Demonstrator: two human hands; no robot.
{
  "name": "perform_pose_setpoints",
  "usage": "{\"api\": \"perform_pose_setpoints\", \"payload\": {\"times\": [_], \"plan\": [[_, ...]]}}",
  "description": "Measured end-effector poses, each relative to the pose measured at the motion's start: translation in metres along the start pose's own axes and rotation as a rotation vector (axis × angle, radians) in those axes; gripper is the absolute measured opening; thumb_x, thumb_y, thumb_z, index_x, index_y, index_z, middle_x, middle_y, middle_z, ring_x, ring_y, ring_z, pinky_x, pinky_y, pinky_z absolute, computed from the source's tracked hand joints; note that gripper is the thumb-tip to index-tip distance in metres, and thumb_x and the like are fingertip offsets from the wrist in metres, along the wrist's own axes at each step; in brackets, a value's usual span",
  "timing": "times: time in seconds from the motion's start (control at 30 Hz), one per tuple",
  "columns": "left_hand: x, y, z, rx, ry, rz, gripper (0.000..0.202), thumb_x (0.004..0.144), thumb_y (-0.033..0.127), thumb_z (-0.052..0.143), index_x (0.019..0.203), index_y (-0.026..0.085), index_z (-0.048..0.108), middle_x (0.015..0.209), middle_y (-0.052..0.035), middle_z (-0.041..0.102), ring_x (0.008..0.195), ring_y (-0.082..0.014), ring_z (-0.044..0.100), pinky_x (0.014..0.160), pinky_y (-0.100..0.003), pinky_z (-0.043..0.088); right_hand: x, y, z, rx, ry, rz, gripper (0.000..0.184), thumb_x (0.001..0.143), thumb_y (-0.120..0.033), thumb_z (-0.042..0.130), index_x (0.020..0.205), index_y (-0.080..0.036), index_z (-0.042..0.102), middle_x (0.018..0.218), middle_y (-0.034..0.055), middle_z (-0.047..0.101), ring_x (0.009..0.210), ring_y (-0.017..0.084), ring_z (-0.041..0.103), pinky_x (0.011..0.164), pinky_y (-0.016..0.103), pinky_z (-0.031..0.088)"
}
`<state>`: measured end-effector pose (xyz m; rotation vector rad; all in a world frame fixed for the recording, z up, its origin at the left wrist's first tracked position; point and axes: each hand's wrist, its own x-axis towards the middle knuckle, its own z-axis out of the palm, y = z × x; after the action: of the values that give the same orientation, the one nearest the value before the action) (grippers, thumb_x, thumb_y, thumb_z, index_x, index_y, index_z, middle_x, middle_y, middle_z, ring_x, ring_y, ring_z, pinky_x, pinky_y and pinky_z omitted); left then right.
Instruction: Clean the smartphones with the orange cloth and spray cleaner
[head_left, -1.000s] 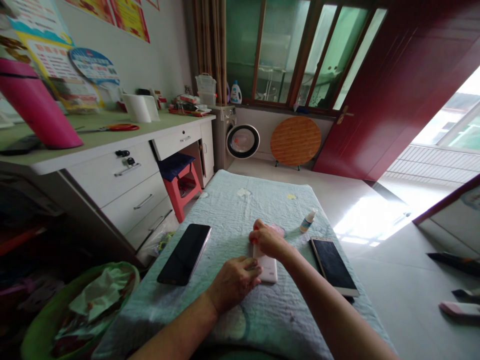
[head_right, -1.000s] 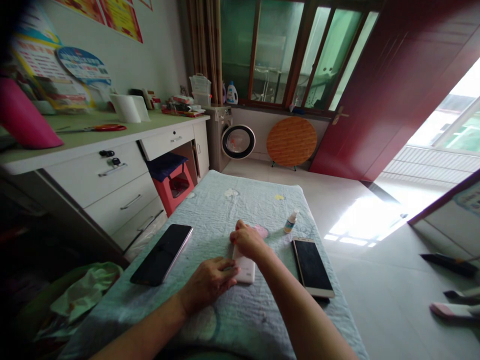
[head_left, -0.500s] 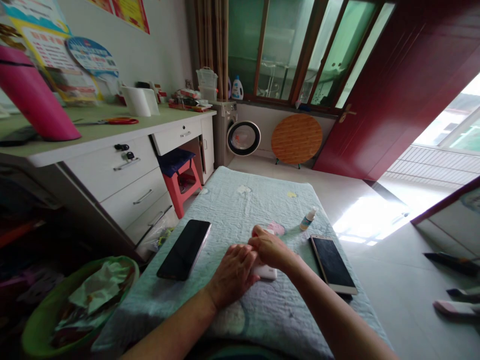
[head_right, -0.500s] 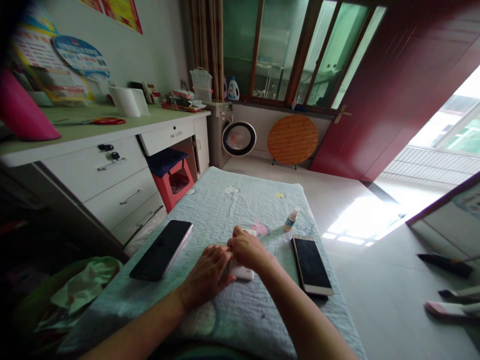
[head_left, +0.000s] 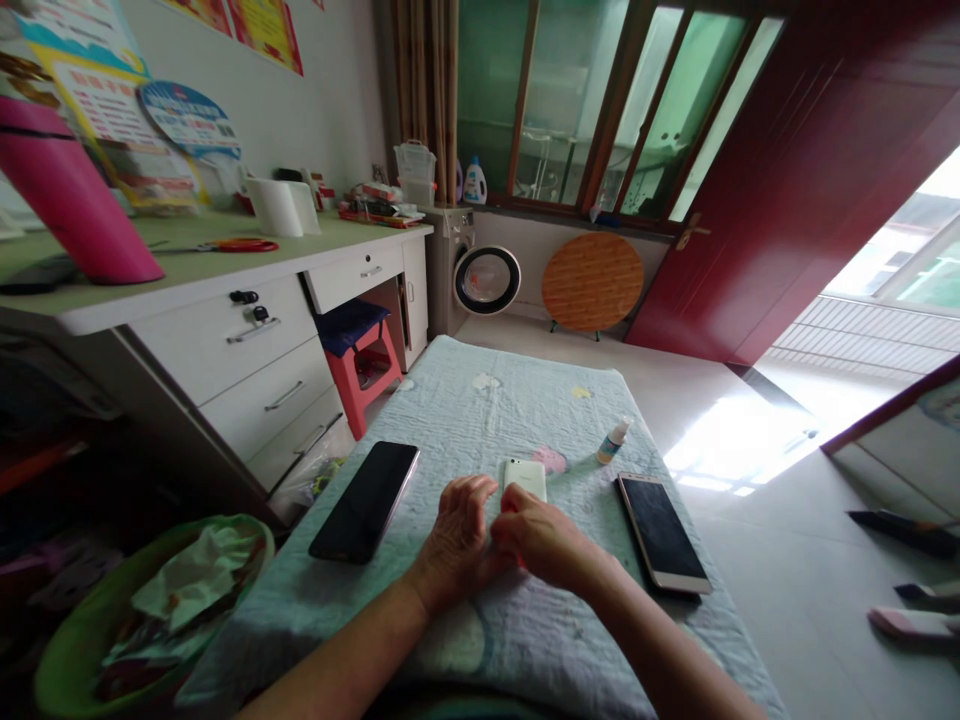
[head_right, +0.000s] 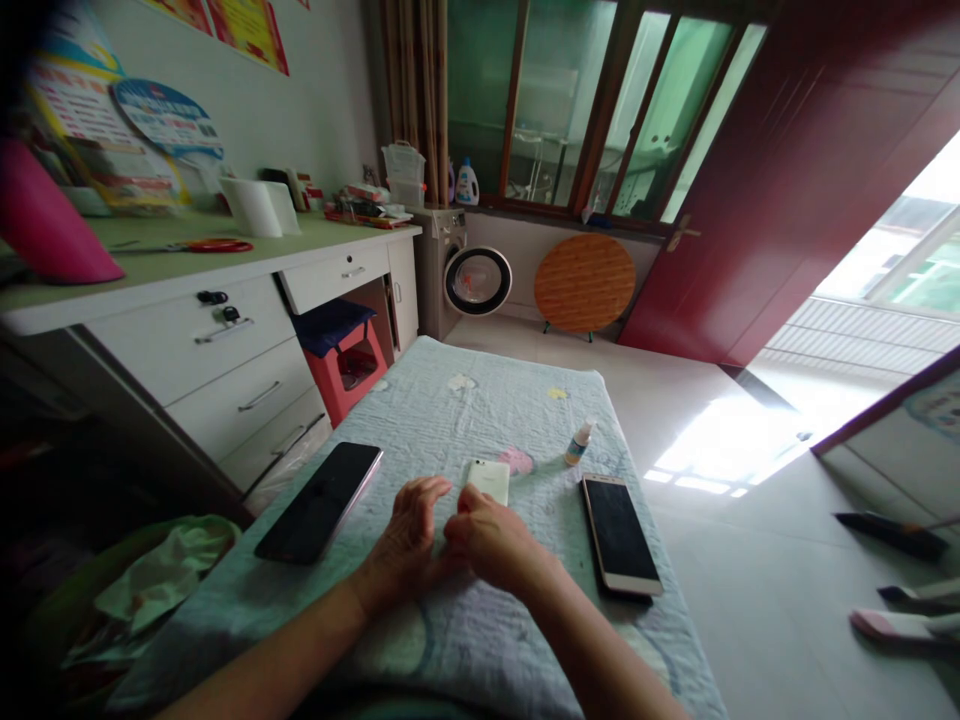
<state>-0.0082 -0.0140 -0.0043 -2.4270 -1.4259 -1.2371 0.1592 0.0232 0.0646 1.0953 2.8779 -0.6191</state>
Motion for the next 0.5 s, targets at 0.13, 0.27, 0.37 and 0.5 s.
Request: {"api": "perform_pose_setpoints", "payload": {"times": [0.13, 0.27, 0.37, 0.5], "plan": [[-0.003, -0.003, 0.000, -0.017, -0.045, -0.001, 0.068, 0.084, 0.053, 0.063, 0.133, 0.016, 0.034, 0.121, -0.0153, 0.050, 0.117, -0.0330, 0.047, 0.103, -0.054, 0.037, 0.019, 0.021, -0.003, -0.013, 0.055, 0.053, 0.017, 0.085, -0.017, 0.057, 0.095, -0.022, 0.070, 0.102, 0.0025, 0.053, 0.074, 0.011, 0.046, 0.064, 0.022, 0.033], [-0.003, -0.003, -0.003, 0.034, -0.168, -0.014, 0.065, 0.081, 0.051, 0.069, 0.130, 0.015, 0.044, 0.126, -0.0160, 0.051, 0.121, -0.0349, 0.044, 0.105, -0.055, 0.033, 0.042, 0.037, -0.008, -0.052, 0.064, 0.082, 0.021, 0.083, -0.014, 0.058, 0.095, -0.024, 0.072, 0.105, 0.0022, 0.052, 0.074, 0.010, 0.049, 0.064, 0.022, 0.034], [0.002, 0.001, -0.010, 0.068, -0.288, -0.014, 0.065, 0.081, 0.042, 0.072, 0.137, 0.024, 0.046, 0.135, -0.0105, 0.052, 0.125, -0.0352, 0.041, 0.106, -0.055, 0.030, 0.057, 0.045, -0.014, -0.072, 0.067, 0.130, 0.022, 0.080, -0.016, 0.061, 0.097, -0.024, 0.073, 0.105, 0.0027, 0.053, 0.071, 0.010, 0.049, 0.061, 0.023, 0.033], [0.012, 0.007, -0.019, 0.000, -0.392, -0.010, 0.041, 0.085, 0.039, 0.069, 0.123, 0.029, 0.060, 0.132, -0.0031, 0.060, 0.130, -0.0344, 0.040, 0.109, -0.056, 0.026, 0.072, 0.058, -0.018, -0.072, 0.068, 0.190, 0.026, 0.079, -0.015, 0.060, 0.100, -0.025, 0.072, 0.106, 0.0026, 0.052, 0.069, 0.009, 0.051, 0.059, 0.022, 0.034]]}}
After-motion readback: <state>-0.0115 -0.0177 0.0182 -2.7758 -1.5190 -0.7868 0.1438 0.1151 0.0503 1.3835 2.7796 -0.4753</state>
